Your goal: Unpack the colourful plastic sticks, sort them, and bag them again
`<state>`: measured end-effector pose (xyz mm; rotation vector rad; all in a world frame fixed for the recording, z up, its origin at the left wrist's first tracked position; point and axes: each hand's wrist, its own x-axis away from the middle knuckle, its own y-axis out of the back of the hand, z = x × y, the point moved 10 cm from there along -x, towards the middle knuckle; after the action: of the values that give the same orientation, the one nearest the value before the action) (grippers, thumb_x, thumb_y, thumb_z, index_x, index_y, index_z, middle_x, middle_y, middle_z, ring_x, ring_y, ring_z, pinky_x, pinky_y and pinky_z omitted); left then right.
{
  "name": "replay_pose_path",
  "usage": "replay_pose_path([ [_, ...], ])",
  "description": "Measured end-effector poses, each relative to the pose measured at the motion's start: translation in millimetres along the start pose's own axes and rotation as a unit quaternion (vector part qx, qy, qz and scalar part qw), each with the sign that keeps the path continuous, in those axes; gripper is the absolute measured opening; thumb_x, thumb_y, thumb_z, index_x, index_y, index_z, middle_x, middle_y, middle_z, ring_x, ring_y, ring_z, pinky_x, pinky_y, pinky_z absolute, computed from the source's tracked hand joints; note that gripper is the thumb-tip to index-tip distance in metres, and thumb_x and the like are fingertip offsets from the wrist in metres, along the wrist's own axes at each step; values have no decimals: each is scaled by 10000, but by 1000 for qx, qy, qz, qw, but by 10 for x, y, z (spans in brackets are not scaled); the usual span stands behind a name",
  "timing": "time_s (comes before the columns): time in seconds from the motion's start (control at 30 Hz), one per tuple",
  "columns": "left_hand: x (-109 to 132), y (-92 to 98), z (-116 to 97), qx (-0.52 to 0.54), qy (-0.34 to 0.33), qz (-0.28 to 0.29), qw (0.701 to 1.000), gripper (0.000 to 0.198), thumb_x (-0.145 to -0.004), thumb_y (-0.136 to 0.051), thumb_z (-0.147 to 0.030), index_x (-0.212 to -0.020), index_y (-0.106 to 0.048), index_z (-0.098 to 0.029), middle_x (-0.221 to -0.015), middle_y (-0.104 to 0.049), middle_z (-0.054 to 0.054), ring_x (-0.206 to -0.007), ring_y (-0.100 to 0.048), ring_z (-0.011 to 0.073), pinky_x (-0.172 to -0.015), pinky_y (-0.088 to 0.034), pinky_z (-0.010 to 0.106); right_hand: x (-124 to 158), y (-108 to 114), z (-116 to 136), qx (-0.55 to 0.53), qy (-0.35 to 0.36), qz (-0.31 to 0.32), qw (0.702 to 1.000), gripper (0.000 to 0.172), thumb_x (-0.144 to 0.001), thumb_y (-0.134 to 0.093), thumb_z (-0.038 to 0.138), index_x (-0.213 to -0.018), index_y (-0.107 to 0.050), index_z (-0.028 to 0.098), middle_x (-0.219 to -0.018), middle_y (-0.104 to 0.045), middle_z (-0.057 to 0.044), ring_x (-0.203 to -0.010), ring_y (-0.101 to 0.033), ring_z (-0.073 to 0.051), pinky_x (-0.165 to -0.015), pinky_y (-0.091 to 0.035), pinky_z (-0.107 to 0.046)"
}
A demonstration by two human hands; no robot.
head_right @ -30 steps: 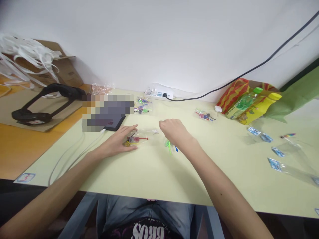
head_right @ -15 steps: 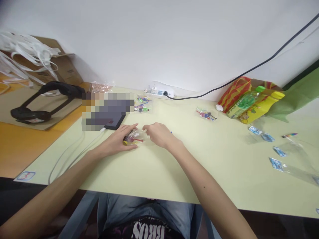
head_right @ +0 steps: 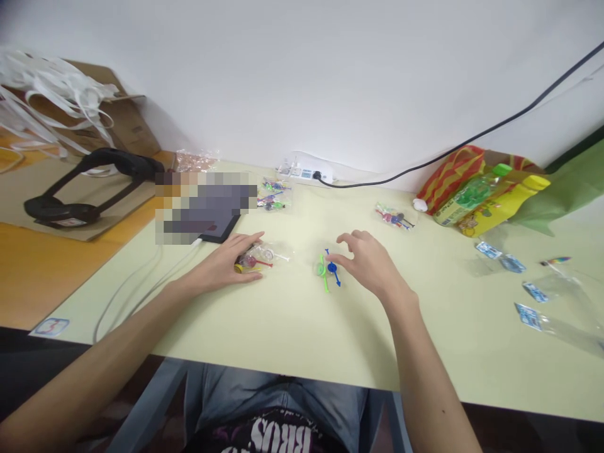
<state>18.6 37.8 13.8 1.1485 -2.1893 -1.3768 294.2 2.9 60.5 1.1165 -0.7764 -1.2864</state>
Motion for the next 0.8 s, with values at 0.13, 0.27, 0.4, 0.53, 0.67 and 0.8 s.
replay_pose_path([
  [0.13, 0, -1, 8, -2, 3, 0, 1000, 872, -851, -710, -547, -1581, -316, -276, -1476, -512, 99, -1346, -471, 308, -1150, -399, 433, 148, -205, -139, -6, -30, 24, 999, 451, -869, -672, 612, -1077, -647, 212, -1037, -670, -83, -947, -635, -258, -766, -450, -334],
  [0.27, 1, 0, 17, 2, 2, -3, 1000, 868, -849, -712, -548, -1578, -327, -276, -1468, -522, 97, -1347, -473, 310, -1148, -401, 432, 259, -454, -251, -30, -67, 62, 995, 340, -881, -651, 545, -908, -610, 208, -902, -666, -49, -778, -617, -209, -669, -412, -304],
  [0.4, 0, 1, 24, 5, 3, -4, 1000, 873, -845, -719, -549, -1578, -332, -276, -1478, -516, 99, -1350, -473, 313, -1152, -397, 439, 326, -548, -260, -62, -81, 72, 992, 246, -925, -563, 427, -816, -602, 210, -808, -657, -34, -699, -575, -180, -627, -375, -289],
  [0.53, -1, 4, 17, 10, 1, -5, 1000, 893, -845, -723, -546, -1589, -311, -277, -1472, -525, 98, -1352, -474, 312, -1156, -393, 439, 356, -501, -225, -82, -79, 56, 992, 255, -943, -503, 381, -810, -633, 207, -776, -669, -38, -691, -565, -185, -629, -362, -296],
  [0.67, 1, 11, 13, 14, 3, -7, 1000, 881, -843, -724, -542, -1583, -325, -279, -1465, -529, 97, -1346, -481, 313, -1151, -400, 441, 385, -481, -255, -123, -89, 64, 986, 270, -937, -519, 393, -858, -709, 218, -706, -665, -14, -642, -550, -181, -630, -369, -300],
  [0.8, 2, 23, 3, 18, 5, -7, 1000, 893, -835, -734, -539, -1584, -326, -275, -1453, -538, 101, -1336, -489, 313, -1144, -408, 446, 375, -395, -266, -152, -90, 59, 982, 324, -941, -513, 395, -737, -694, 220, -604, -603, 6, -578, -507, -164, -620, -382, -297],
])
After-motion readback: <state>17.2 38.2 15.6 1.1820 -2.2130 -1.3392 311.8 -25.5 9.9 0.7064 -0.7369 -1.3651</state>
